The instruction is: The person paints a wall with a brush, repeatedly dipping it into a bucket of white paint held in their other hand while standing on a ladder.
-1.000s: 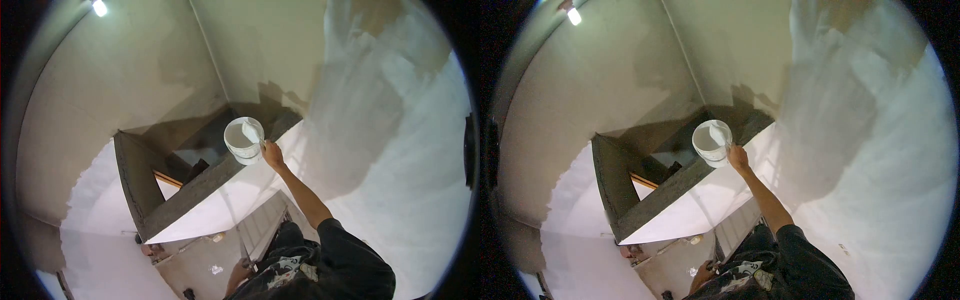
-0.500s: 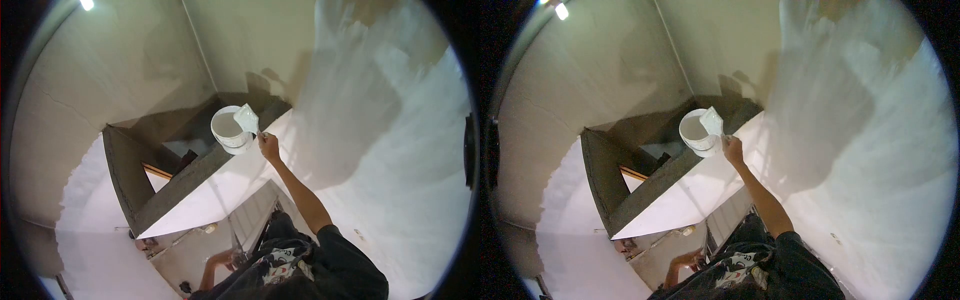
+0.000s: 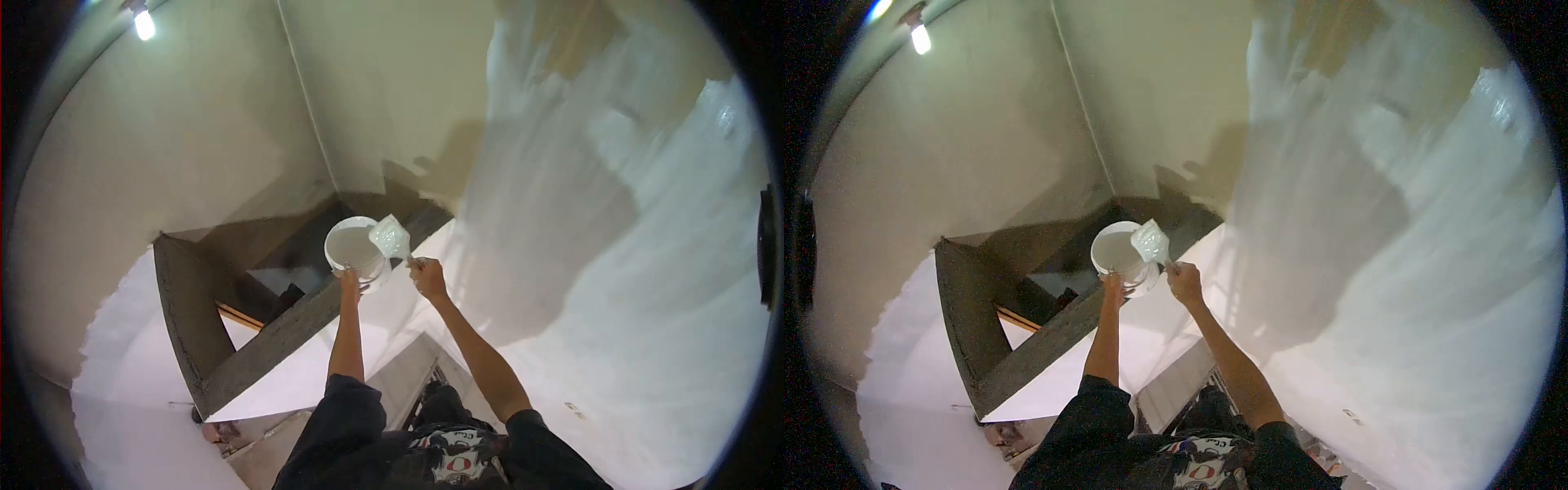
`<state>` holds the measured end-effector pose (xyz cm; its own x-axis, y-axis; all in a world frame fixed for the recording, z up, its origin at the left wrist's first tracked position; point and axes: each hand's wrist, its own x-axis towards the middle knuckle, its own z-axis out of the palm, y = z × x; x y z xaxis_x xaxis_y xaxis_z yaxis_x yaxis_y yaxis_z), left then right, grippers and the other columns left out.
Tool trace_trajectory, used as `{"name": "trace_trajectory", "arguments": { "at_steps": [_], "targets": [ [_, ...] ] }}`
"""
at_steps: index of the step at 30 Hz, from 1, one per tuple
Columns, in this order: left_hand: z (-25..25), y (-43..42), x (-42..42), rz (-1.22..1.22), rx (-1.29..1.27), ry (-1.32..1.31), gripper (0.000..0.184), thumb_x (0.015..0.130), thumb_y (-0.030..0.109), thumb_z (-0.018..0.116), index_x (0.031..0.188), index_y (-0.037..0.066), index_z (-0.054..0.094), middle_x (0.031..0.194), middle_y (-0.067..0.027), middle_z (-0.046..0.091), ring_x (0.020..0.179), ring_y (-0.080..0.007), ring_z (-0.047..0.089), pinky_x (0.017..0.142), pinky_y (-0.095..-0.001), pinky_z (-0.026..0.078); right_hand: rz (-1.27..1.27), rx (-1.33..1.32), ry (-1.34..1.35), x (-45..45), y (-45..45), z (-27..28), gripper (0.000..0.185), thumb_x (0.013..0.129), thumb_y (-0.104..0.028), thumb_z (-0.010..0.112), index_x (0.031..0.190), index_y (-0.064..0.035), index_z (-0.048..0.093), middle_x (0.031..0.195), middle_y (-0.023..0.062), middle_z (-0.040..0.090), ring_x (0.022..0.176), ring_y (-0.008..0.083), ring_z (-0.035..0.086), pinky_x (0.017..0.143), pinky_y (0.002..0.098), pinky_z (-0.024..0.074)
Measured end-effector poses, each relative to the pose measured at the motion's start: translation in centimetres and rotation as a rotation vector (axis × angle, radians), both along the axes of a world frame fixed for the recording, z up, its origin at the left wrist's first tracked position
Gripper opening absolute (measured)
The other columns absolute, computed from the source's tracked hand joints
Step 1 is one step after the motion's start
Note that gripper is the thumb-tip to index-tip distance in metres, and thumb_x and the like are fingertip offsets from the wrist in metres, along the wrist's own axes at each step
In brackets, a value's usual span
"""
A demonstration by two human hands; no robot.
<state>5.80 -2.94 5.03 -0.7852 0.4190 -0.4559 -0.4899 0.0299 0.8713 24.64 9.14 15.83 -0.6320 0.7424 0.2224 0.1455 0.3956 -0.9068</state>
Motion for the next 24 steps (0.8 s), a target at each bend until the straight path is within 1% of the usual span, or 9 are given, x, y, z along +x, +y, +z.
{"name": "trace_trajectory", "arguments": {
  "at_steps": [2, 5, 8, 13, 15, 19, 21, 23, 24],
  "targets": [
    [-0.6, 0.8, 0.1, 0.178, -0.171, 0.038, 0.067, 0.081, 0.047, 0.05, 0.126, 0.005, 0.025, 0.12, -0.0234, 0.038, 0.098, -0.0371, 0.049, 0.083, -0.0546, 0.04, 0.031, -0.058, 0.009, -0.5, 0.3, -0.4, 0.035, 0.085, -0.029, 0.054, 0.07, 0.0023, 0.061, 0.047, 0.0014, 0.049, 0.041, 0.0074, 0.044, 0.039, 0.0246, 0.0346],
    [-2.7, 0.4, -1.4, 0.156, -0.617, 0.503, 0.061, 0.079, 0.036, 0.057, 0.118, 0.001, 0.026, 0.109, -0.0232, 0.044, 0.093, -0.0341, 0.051, 0.075, -0.048, 0.045, 0.025, -0.081, -0.058, -0.7, 0.1, -0.4, 0.035, 0.085, -0.029, 0.053, 0.07, 0.0027, 0.061, 0.048, 0.0052, 0.051, 0.042, 0.0105, 0.047, 0.042, 0.0272, 0.0377],
    [-2.3, 0.4, -1.5, 0.3, -0.528, 0.391, 0.054, 0.075, 0.024, 0.062, 0.107, -0.004, 0.029, 0.101, -0.0215, 0.045, 0.089, -0.0296, 0.051, 0.067, -0.0415, 0.047, -0.031, 0.034, -0.063, -1.2, -0.9, -0.1, 0.034, 0.084, -0.028, 0.054, 0.069, 0.0022, 0.062, 0.05, 0.0104, 0.054, 0.042, 0.0148, 0.049, 0.044, 0.0309, 0.0399],
    [-5.2, 0.0, -3.3, 0.24, 0.253, 0.29, 0.037, 0.071, 0.008, 0.06, 0.097, 0.001, 0.034, 0.098, -0.0156, 0.043, 0.083, -0.0217, 0.047, 0.063, -0.0356, 0.047, 0.018, -0.063, -0.116, -1.6, -1.3, -0.1, 0.03, 0.08, -0.026, 0.055, 0.07, 0.0003, 0.062, 0.057, 0.0167, 0.058, 0.053, 0.027, 0.058, 0.053, 0.0375, 0.0445],
    [-1.2, -0.4, -2.0, 0.129, 0.137, 0.168, 0.046, 0.071, 0.006, 0.059, 0.108, 0.005, 0.032, 0.103, -0.016, 0.042, 0.083, -0.0223, 0.047, 0.065, -0.0355, 0.048, 0.006, 0.008, -0.102, -2.2, -1.3, -2.4, 0.023, 0.077, -0.02, 0.056, 0.066, -0.0007, 0.061, 0.059, 0.0178, 0.057, 0.054, 0.0274, 0.057, 0.055, 0.0397, 0.0439],
    [-0.9, -2.1, -1.5, 0.002, 0.59, -0.244, 0.058, 0.075, 0.011, 0.059, 0.122, 0.007, 0.025, 0.11, -0.0162, 0.04, 0.095, -0.0297, 0.047, 0.07, -0.0482, 0.049, 0.041, 0.011, -0.051, -0.6, -1.0, -0.9, 0.03, 0.077, -0.022, 0.055, 0.061, 0.0031, 0.055, 0.056, 0.0202, 0.053, 0.048, 0.0316, 0.052, 0.052, 0.0418, 0.0404],
    [-0.7, -0.8, 0.2, 0.064, 0.164, 0.111, 0.058, 0.077, 0.013, 0.06, 0.121, 0.004, 0.023, 0.114, -0.0177, 0.038, 0.097, -0.0327, 0.048, 0.068, -0.0515, 0.05, 0.057, 0.057, -0.012, 0.3, -0.5, -0.3, 0.031, 0.077, -0.023, 0.056, 0.063, 0.0043, 0.054, 0.059, 0.023, 0.052, 0.053, 0.035, 0.053, 0.053, 0.0428, 0.0409],
    [1.1, -1.3, 1.9, -0.055, 0.106, 0.236, 0.05, 0.08, 0.02, 0.057, 0.114, 0.006, 0.023, 0.113, -0.0171, 0.037, 0.089, -0.0291, 0.052, 0.052, -0.0418, 0.056, -0.048, 0.039, -0.106, 1.6, -1.2, 0.6, 0.026, 0.075, -0.021, 0.057, 0.069, 0.0042, 0.057, 0.069, 0.0236, 0.056, 0.064, 0.0385, 0.055, 0.059, 0.0439, 0.042],
    [1.2, -1.7, 2.5, -0.104, 0.086, 0.243, 0.053, 0.08, 0.016, 0.057, 0.116, 0.003, 0.021, 0.117, -0.0194, 0.034, 0.091, -0.0313, 0.052, 0.055, -0.0428, 0.056, 0.027, 0.03, -0.107, 1.7, -0.7, -1.5, 0.027, 0.076, -0.021, 0.055, 0.069, 0.0043, 0.057, 0.071, 0.0235, 0.056, 0.067, 0.0387, 0.055, 0.062, 0.0443, 0.0428]
  ]
}}
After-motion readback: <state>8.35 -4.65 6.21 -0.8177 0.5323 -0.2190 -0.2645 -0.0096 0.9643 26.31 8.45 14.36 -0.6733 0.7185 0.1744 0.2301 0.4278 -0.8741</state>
